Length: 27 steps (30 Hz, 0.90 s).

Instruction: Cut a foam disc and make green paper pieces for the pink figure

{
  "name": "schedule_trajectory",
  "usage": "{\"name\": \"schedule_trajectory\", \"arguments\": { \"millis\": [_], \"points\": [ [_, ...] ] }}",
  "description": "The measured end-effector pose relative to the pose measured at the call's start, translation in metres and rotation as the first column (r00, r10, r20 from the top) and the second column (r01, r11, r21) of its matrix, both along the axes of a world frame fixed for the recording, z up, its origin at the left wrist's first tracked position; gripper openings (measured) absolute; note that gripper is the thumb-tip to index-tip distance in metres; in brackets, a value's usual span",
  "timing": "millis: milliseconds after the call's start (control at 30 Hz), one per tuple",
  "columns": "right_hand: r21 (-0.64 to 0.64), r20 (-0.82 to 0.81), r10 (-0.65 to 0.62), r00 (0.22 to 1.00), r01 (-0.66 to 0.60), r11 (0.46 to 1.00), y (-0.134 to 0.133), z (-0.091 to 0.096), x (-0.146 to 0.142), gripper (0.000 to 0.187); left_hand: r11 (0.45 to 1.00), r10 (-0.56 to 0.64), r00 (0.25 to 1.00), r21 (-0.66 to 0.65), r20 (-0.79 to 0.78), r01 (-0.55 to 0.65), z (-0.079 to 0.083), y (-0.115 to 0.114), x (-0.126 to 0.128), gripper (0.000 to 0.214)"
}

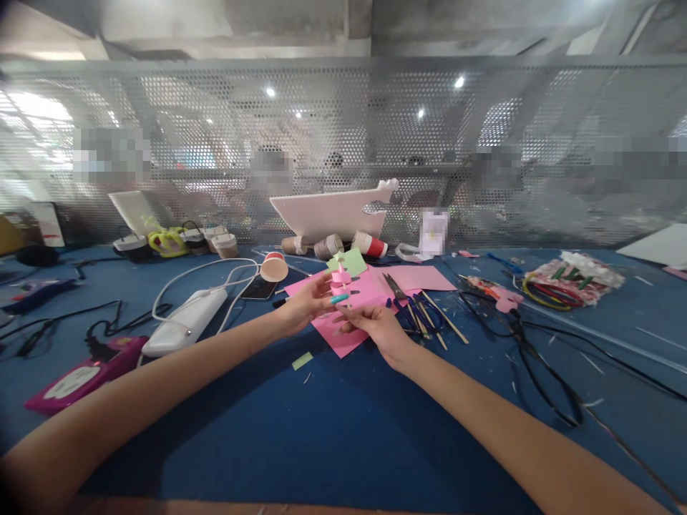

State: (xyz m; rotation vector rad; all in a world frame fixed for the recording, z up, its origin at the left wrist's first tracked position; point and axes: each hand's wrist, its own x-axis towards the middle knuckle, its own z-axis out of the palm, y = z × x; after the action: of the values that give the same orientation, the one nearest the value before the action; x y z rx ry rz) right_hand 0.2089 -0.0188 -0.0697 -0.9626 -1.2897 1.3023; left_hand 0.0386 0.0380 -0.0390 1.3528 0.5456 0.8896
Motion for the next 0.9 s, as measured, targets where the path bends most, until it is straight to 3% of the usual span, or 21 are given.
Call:
{"name": "schedule_trajectory", "arguments": {
  "millis": [100,233,367,567,767,900],
  "points": [
    [0.022,0.041,-0.003,0.999,0.002,1.000,-0.001,0.001,-0.001,0.030,0.998,-0.069,0.997,0.015,0.026,0.069,0.006,0.003,-0.004,0.064],
    [0.038,0.071,0.004,0.997,-0.007,0.999,-0.002,0.002,-0.003,0.031,0.998,-0.057,0.996,-0.014,0.067,0.058,0.009,0.007,-0.005,0.042],
    [0.059,0.067,-0.023,0.998,0.019,0.998,-0.003,0.002,-0.006,0.031,0.999,-0.031,0.999,0.024,-0.006,0.031,0.008,0.009,-0.005,0.035],
    [0.068,0.047,-0.052,0.998,0.049,0.996,-0.002,0.004,-0.009,0.031,0.981,-0.135,0.985,0.122,-0.111,0.149,0.003,0.009,-0.005,0.027],
    [0.094,0.005,-0.011,1.000,0.010,0.996,0.002,0.001,-0.008,0.030,0.996,-0.080,0.995,0.045,-0.057,0.083,-0.005,0.016,-0.006,0.033],
    [0.088,-0.030,-0.062,0.998,0.065,0.994,0.003,-0.003,-0.005,0.030,0.998,-0.044,0.999,0.047,0.009,0.043,-0.008,0.022,-0.009,0.045]
  ]
}}
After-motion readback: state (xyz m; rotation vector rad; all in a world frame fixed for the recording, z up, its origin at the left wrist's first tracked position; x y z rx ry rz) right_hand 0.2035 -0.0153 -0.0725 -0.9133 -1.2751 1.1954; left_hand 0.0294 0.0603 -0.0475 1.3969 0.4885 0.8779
